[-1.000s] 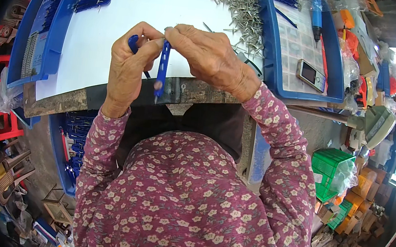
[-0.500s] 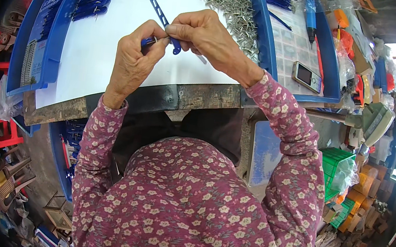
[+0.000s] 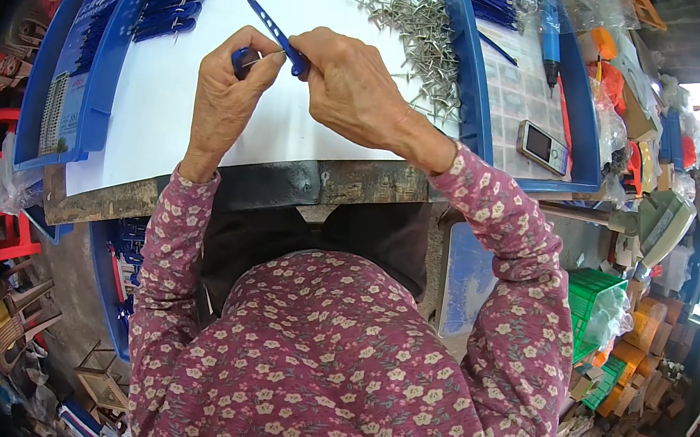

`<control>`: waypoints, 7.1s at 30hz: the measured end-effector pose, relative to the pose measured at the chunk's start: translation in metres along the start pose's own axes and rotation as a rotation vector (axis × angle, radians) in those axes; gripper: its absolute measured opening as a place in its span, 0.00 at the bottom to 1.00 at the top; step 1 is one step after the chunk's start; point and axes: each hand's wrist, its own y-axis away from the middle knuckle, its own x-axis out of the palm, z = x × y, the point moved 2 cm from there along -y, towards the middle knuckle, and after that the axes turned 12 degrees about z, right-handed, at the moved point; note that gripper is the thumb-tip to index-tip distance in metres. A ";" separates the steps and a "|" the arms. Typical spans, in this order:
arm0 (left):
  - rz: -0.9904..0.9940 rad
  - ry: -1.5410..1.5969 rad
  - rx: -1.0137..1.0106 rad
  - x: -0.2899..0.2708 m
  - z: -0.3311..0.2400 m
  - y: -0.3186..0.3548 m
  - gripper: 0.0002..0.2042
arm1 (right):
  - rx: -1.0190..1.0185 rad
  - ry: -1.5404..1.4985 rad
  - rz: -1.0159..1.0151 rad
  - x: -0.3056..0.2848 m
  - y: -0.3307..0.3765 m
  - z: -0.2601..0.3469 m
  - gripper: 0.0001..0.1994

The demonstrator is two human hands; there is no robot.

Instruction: Assembling small blue plastic components by joining parts and inserting metal clips at a manual workstation.

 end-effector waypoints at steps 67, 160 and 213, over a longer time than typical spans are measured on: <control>0.041 0.692 -0.190 0.003 -0.006 -0.001 0.04 | -0.361 0.313 -0.267 -0.007 0.010 -0.002 0.28; 0.170 0.714 -0.162 -0.010 -0.028 -0.013 0.04 | -0.603 0.534 -0.345 -0.021 0.001 0.001 0.20; 0.039 0.219 0.063 -0.015 -0.050 -0.015 0.06 | -0.023 -0.778 0.131 -0.032 -0.007 0.001 0.12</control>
